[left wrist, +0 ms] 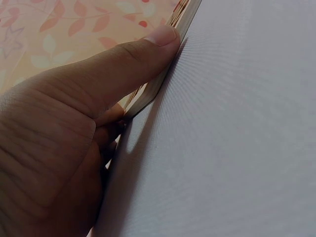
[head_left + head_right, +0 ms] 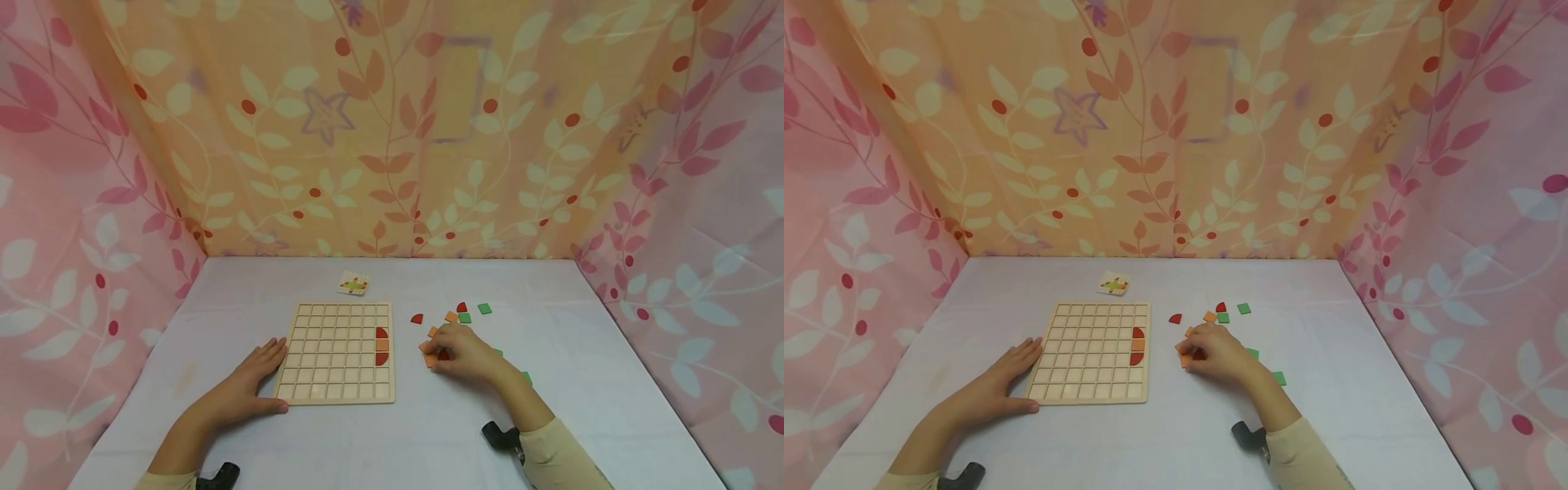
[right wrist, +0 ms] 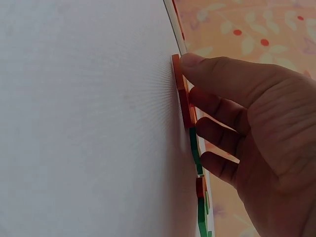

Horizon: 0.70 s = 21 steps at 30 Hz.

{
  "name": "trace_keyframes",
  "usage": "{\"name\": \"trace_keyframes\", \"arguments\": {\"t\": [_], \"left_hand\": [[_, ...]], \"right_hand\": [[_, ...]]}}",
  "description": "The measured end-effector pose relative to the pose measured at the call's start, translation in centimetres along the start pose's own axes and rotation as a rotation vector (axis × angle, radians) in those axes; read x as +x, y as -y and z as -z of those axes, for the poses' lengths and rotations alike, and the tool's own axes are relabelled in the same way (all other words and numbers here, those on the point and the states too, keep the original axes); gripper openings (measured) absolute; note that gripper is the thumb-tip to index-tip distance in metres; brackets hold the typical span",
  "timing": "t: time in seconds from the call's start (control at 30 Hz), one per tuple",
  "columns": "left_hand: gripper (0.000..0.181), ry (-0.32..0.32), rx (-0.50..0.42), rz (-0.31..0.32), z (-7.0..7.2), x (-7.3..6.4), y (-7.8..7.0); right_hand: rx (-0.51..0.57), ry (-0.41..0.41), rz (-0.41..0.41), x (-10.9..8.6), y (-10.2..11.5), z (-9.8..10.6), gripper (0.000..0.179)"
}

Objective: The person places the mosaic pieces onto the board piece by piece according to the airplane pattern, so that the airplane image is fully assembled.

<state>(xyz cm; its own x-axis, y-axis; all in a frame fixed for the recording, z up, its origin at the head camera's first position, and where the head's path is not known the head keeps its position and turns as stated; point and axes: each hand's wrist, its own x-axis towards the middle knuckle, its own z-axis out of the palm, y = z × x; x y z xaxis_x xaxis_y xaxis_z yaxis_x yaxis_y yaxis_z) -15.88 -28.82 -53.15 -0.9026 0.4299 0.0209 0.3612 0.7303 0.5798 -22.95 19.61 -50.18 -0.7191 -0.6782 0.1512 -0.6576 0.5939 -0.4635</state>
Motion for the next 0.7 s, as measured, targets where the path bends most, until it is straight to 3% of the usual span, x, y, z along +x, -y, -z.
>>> {"name": "trace_keyframes", "arguments": {"t": [0.33, 0.7], "left_hand": [[0.12, -0.009, 0.014, -0.031, 0.1, -0.06, 0.04], [0.119, -0.01, 0.011, -0.025, 0.07, -0.05, -0.01]], "right_hand": [[-0.083, 0.049, -0.057, -0.11, 0.01, -0.11, 0.02], [-0.082, 0.051, -0.06, -0.23, -0.23, -0.21, 0.018]]}}
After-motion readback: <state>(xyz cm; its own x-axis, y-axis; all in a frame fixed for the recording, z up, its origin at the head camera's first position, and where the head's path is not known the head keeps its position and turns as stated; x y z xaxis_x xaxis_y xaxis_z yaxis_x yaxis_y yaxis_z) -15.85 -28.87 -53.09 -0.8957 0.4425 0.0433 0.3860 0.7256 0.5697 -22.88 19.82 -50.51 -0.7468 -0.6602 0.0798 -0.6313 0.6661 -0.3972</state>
